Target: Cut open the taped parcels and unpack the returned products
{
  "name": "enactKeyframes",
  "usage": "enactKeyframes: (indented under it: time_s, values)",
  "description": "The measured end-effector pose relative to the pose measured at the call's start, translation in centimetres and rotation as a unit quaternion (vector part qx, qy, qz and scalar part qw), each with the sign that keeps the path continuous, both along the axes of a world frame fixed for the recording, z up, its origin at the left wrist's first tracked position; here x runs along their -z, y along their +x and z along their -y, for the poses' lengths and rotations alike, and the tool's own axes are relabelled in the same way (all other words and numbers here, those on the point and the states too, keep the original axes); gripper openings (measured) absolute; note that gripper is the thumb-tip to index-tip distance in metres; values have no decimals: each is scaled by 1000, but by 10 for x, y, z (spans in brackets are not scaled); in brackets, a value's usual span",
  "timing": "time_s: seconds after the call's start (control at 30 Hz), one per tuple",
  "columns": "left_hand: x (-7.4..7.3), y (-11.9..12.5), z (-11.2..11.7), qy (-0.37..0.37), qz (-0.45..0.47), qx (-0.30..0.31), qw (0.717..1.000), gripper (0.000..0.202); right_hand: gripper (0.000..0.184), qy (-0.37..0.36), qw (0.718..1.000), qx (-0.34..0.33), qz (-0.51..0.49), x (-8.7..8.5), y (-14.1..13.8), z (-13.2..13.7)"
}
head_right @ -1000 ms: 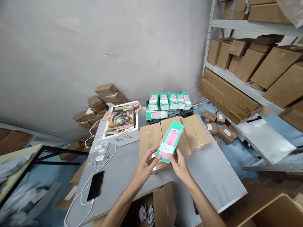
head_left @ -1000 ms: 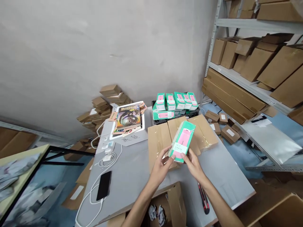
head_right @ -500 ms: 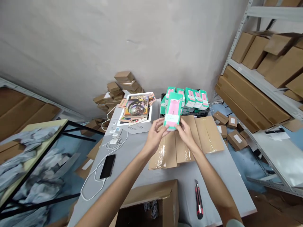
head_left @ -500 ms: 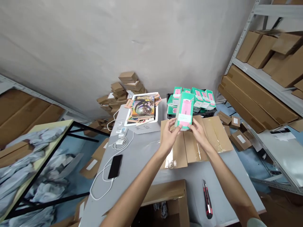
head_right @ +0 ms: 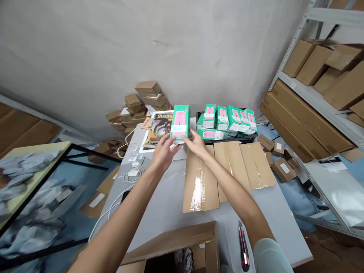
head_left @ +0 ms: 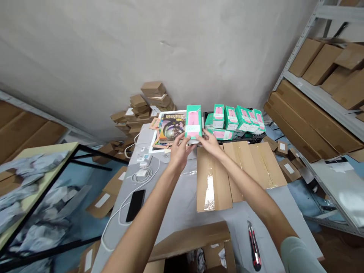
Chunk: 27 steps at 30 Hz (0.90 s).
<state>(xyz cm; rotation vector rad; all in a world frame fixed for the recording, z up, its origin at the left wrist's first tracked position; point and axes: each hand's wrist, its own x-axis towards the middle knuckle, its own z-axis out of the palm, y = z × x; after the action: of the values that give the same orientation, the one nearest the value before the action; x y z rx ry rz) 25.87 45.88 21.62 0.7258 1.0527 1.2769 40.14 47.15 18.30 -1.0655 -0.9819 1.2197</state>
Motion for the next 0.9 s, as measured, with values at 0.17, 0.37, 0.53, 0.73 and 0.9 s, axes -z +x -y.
enactKeyframes:
  time_s: [0.17,0.37,0.53,0.73,0.9]
  values:
    - [10,-1,-2,12,8,1,1000,43,79,46,998,2,39,13,3,1]
    - [-8,70,-40,31,34,68,997,43,78,70,980,133,131,-1,66,-15]
    - [-19,138,-73,-1,22,47,999,31,69,46,962,187,194,-7,118,-40]
    - [-12,166,-84,-50,-33,34,998,26,65,-34,958,181,218,-1,141,-61]
    - [-8,152,-76,-51,-63,26,996,23,74,-57,963,190,182,-2,143,-54]
